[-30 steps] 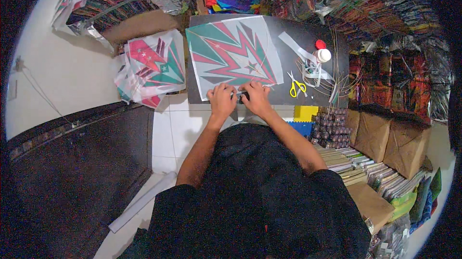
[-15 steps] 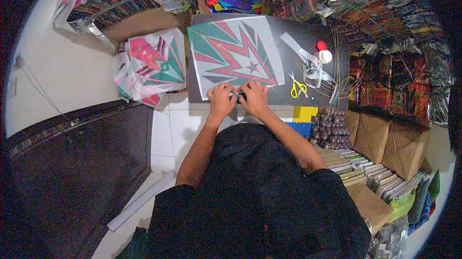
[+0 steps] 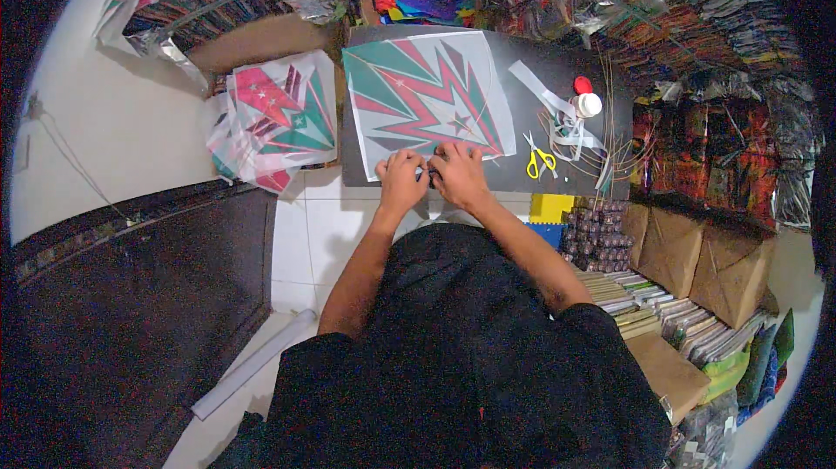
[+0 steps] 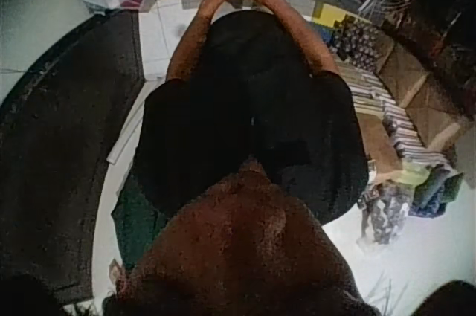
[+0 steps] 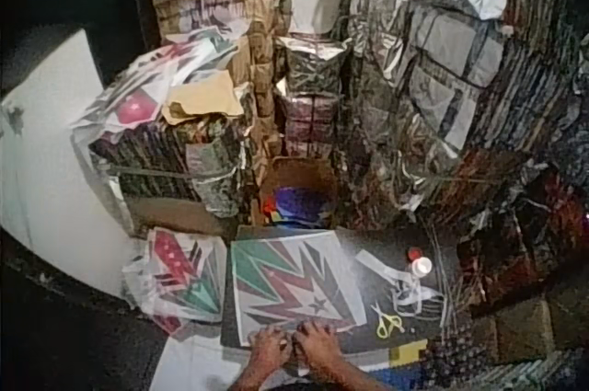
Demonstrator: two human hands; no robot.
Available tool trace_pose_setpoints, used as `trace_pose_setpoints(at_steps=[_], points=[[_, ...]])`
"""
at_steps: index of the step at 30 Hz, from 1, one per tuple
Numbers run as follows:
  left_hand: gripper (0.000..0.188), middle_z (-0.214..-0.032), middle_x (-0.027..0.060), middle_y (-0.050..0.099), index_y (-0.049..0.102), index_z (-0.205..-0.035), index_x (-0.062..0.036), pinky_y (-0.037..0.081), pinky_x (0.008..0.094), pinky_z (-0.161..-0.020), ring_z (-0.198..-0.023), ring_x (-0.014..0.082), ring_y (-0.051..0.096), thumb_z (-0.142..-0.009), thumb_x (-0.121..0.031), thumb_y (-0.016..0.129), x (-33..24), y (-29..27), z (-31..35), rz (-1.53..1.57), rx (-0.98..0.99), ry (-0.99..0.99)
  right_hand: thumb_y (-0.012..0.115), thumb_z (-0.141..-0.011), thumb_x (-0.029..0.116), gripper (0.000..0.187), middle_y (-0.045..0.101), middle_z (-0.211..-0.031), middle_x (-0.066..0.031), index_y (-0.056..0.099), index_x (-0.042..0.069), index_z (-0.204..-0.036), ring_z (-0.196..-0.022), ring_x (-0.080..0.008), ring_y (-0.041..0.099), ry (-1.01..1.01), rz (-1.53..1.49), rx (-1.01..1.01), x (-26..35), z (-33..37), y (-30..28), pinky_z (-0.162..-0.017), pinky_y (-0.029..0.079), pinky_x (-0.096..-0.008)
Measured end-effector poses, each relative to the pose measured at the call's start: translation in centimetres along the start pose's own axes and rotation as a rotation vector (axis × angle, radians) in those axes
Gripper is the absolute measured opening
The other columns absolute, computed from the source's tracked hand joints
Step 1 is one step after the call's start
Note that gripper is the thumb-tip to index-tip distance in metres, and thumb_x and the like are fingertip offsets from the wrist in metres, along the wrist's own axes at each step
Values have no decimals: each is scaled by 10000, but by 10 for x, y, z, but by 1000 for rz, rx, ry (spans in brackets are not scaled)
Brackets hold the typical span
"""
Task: The person assembles a kite by attaching a thin wooden stick to the surface of a patterned kite sheet using white tape. They smooth the tape down with their fingers to secure the stick and then use yellow scissors to trim the excess tape.
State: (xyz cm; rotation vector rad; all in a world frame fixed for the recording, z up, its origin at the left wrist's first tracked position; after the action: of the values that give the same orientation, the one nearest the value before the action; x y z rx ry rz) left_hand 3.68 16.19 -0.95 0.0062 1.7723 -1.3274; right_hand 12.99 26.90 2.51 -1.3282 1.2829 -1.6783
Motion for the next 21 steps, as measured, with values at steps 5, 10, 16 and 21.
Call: trace_pose_setpoints(at_steps=[5,10,16,21], points=[[126,-1136,35,662,741,-964,-134,323,515,-1001,-1165,263,609,-859,-198,769,0,1,-1,3,9,1,756,-857,275,293,605,-1285,-68,749,180,-1134,-1277,-291,532,-23,56,33,3,-9,-3,-1029,380,-578],[110,-1145,45,664,747,-965,-147,324,535,-1003,-1172,267,608,-872,-206,748,-1,0,-1,7,22,-13,772,-833,271,324,595,-1338,-60,752,195,-1148,-1324,-276,516,-32,92,188,0,-14,-10,-1080,362,-599],[95,-1162,56,658,750,-956,-172,321,558,-1022,-1173,283,605,-867,-205,742,-1,1,-4,28,62,-10,786,-828,301,388,580,-1380,-66,737,215,-1204,-1352,-284,513,-103,181,182,-6,-9,-10,-1122,359,-603],[107,-1152,55,662,750,-949,-167,329,532,-1001,-1175,286,608,-850,-207,749,0,0,-3,33,25,-5,778,-843,318,418,548,-1433,-79,710,202,-1239,-1391,-282,497,-125,182,235,-6,-9,-10,-1139,345,-603]])
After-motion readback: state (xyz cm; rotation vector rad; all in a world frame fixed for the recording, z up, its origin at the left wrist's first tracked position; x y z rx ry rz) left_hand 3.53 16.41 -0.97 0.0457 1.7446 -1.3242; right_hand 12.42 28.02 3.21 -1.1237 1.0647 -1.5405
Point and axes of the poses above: each hand's wrist, its own z-axis away from the middle knuckle, its own y-axis out of the palm, x = y × z, the point moved 7 cm from there along -z, towards the middle knuckle
